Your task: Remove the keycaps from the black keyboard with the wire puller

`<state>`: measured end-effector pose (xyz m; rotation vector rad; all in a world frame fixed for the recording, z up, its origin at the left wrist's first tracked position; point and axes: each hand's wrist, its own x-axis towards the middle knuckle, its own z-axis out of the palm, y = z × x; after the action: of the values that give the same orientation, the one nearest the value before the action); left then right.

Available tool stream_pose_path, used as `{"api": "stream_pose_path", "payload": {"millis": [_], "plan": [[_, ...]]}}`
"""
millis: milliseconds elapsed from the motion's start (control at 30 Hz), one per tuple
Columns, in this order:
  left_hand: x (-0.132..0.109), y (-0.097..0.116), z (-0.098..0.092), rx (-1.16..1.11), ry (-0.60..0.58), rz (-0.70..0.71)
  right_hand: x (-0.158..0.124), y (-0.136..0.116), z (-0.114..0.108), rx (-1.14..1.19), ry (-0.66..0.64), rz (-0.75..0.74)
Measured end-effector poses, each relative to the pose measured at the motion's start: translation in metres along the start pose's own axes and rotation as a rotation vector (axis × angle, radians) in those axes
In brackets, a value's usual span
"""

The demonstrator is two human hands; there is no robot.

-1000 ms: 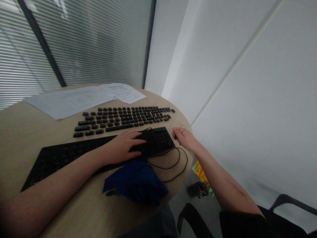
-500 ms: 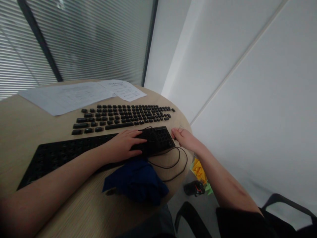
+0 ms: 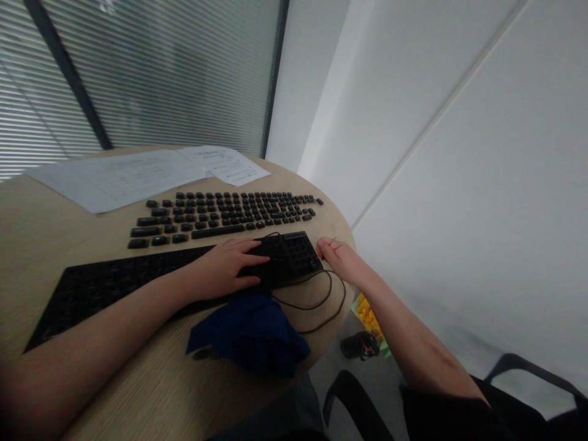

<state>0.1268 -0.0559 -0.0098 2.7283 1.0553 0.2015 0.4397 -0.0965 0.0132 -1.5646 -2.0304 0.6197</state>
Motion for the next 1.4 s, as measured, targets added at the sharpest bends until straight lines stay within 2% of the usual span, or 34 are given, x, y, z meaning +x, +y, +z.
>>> {"api": "stream_pose_path", "payload": {"millis": [400,633,867,1167,1400], "plan": [[0.000,0.001,-0.002,-0.003,-0.004,-0.006,-0.001,0.001,0.001,-0.021,0.035,0.017],[0.000,0.001,-0.002,-0.019,-0.002,-0.010,0.002,0.004,0.006,-0.044,0.050,-0.033],[0.000,0.001,-0.001,-0.055,0.007,-0.011,-0.006,0.014,0.017,0.012,0.101,-0.014],[0.000,0.000,0.001,-0.034,-0.002,-0.005,-0.014,0.036,0.048,0.075,0.311,0.046],[-0.001,0.002,-0.002,-0.038,-0.004,-0.012,-0.012,0.053,0.064,0.114,0.454,0.060]]}}
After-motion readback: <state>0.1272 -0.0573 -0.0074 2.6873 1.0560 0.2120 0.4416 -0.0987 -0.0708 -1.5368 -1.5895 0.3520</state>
